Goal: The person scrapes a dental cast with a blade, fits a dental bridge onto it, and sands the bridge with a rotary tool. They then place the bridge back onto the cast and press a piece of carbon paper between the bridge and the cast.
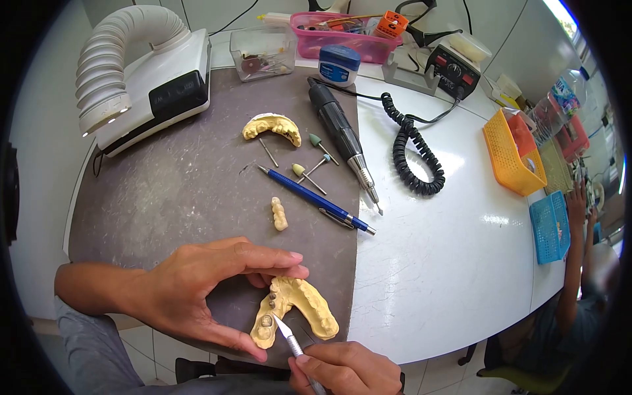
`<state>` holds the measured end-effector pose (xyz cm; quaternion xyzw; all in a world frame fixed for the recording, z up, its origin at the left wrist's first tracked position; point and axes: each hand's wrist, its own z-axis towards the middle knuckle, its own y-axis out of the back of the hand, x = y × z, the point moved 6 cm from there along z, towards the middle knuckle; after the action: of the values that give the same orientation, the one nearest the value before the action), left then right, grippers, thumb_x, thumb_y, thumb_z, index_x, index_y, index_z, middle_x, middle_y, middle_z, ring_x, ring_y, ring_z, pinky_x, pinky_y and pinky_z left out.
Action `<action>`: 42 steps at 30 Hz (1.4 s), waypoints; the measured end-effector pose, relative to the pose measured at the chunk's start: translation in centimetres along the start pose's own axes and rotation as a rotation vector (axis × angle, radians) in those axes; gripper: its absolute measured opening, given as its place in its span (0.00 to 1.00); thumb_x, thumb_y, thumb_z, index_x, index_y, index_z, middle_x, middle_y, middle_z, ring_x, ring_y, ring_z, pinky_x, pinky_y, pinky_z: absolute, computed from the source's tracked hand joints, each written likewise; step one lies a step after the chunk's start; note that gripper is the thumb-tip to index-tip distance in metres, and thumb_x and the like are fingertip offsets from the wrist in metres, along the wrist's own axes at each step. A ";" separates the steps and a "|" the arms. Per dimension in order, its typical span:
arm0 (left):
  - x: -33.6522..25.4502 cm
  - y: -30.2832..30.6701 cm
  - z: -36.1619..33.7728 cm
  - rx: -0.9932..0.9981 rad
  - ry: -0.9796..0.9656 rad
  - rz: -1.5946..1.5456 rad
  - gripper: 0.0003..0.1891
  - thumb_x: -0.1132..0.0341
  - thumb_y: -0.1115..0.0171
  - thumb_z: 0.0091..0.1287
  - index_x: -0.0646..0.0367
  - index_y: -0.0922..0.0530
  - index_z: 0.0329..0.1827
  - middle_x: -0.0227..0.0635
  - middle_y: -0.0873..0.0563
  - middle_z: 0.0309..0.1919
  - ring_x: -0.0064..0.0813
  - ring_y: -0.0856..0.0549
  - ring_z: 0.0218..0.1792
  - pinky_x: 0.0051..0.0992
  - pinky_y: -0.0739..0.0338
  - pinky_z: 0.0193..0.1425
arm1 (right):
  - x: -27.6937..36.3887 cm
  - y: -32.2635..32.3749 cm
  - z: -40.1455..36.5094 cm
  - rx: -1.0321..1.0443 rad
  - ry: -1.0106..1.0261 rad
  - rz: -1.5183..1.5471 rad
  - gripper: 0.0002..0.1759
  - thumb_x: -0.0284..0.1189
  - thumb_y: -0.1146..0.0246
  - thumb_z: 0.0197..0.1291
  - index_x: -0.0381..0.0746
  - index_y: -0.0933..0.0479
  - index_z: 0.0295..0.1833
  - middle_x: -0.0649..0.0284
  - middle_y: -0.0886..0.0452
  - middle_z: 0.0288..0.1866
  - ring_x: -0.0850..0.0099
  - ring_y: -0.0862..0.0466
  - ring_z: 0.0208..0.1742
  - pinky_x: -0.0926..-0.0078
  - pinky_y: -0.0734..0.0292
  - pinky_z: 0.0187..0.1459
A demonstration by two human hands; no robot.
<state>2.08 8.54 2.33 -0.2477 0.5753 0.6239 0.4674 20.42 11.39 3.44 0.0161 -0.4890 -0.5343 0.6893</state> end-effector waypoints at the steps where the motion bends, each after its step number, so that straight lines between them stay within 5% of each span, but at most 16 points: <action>1: 0.0 0.0 0.0 -0.003 -0.002 -0.007 0.48 0.60 0.16 0.51 0.67 0.33 0.73 0.43 0.17 0.63 0.31 0.14 0.57 0.27 0.16 0.59 | 0.0 -0.1 0.0 0.003 0.002 -0.010 0.15 0.21 0.23 0.53 0.35 0.23 0.41 0.54 0.15 0.30 0.67 0.13 0.28 0.75 0.19 0.27; 42: 0.0 0.0 0.0 0.022 0.000 -0.023 0.48 0.61 0.16 0.52 0.67 0.35 0.74 0.43 0.17 0.64 0.31 0.14 0.58 0.28 0.16 0.60 | 0.0 -0.1 0.1 -0.016 0.016 -0.024 0.14 0.20 0.22 0.53 0.34 0.22 0.39 0.53 0.14 0.30 0.66 0.12 0.29 0.75 0.18 0.27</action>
<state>2.06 8.55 2.37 -0.2494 0.5791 0.6122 0.4771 20.26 11.43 3.40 0.0206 -0.4787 -0.5464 0.6869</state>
